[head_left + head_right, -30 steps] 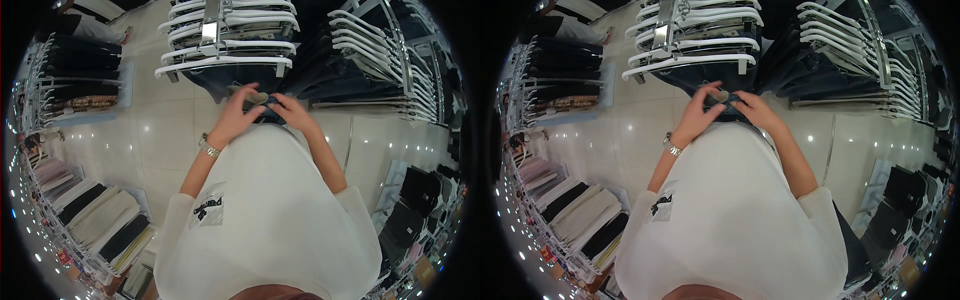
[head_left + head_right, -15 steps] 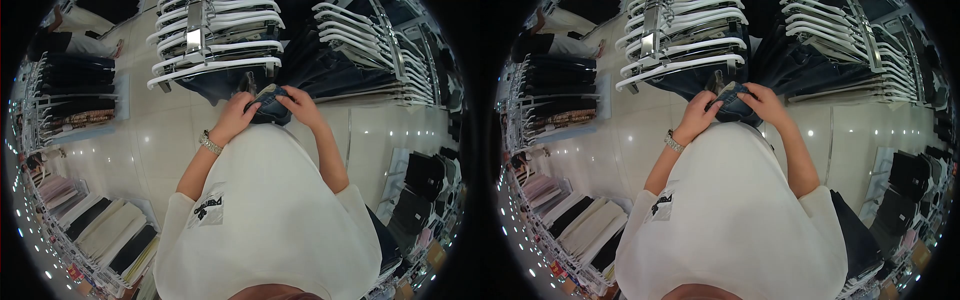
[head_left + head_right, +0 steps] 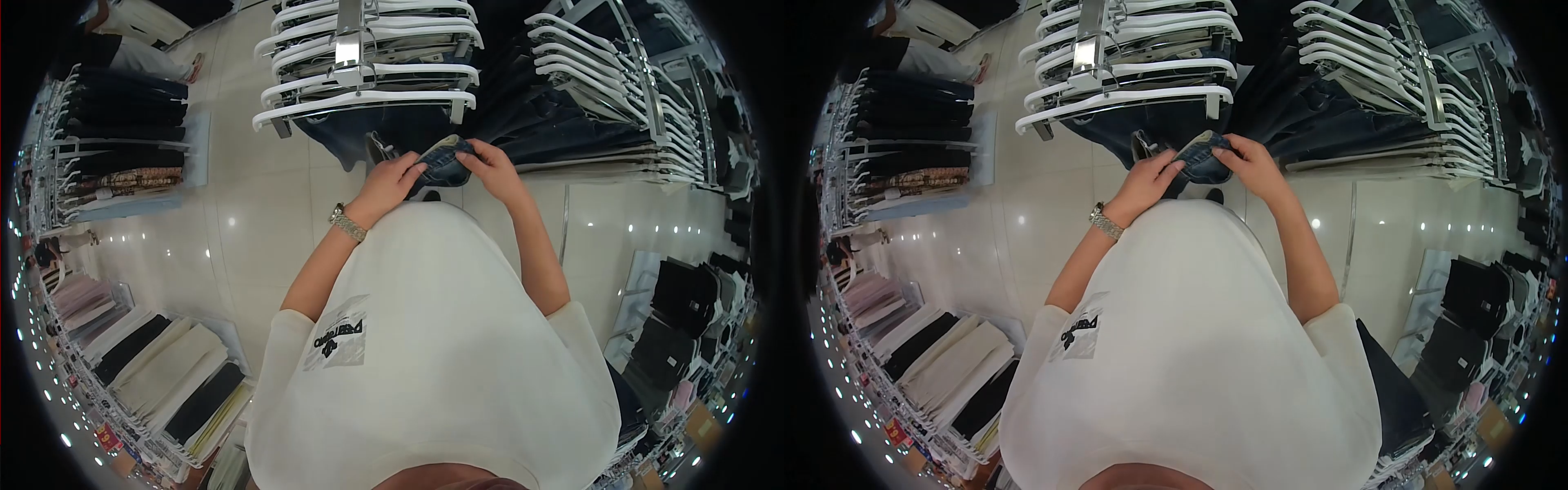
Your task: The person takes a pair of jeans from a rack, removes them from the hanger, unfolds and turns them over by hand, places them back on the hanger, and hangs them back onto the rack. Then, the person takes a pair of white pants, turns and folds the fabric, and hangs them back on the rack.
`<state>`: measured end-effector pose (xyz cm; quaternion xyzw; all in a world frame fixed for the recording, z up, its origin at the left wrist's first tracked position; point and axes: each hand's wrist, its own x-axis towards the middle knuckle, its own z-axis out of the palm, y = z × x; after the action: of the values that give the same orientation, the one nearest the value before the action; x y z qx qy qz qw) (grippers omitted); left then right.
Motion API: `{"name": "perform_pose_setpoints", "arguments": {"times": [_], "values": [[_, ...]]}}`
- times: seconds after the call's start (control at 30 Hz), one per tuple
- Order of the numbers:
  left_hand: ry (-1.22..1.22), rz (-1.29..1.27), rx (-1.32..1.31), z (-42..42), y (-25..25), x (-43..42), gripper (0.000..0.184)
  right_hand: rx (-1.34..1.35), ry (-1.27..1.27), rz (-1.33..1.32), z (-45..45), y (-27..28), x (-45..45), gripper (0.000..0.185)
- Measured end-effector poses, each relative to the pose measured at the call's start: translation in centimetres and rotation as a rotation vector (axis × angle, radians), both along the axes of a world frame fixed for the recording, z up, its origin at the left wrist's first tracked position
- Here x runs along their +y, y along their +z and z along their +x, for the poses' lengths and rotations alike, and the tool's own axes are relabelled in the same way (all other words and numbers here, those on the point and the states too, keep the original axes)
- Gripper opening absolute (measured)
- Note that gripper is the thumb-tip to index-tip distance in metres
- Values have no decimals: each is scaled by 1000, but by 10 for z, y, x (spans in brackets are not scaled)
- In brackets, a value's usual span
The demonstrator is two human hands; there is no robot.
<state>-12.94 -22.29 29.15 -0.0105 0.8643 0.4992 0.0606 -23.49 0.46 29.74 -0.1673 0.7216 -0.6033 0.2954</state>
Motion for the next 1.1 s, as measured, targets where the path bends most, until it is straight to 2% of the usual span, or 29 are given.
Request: {"name": "perform_pose_setpoints", "arguments": {"times": [0.1, 0.2, 0.23, 0.33, 0.37, 0.5, 0.6, 0.9, 1.1], "values": [[26, -70, 130, 0, 5, -3, 20, 100, 121, 338, -8, 24, -1, 25], [2, -141, 209, -2, 7, -6, 20, 306, -250, 76, -14, 29, -7, 29], [-13, -159, 212, -3, 7, -7, 20, 405, -281, 89, -20, 39, -8, 35], [-66, -205, 213, -4, 9, -9, 21, 376, -134, 44, -40, 50, -14, 41], [-83, -216, 212, -6, 12, -9, 21, 209, -68, 57, -48, 52, -15, 45], [-124, -197, 247, -8, 14, -12, 21, 76, 105, 97, -62, 60, -31, 47], [-154, -204, 248, -10, 20, -13, 20, 54, 204, 53, -68, 54, -36, 44], [-208, -249, 129, -17, 37, -25, 18, 253, 184, 199, -71, 62, -24, 27], [-227, -383, 222, -17, 46, -18, 16, 239, 280, 61, -77, 58, -21, 21]]}}
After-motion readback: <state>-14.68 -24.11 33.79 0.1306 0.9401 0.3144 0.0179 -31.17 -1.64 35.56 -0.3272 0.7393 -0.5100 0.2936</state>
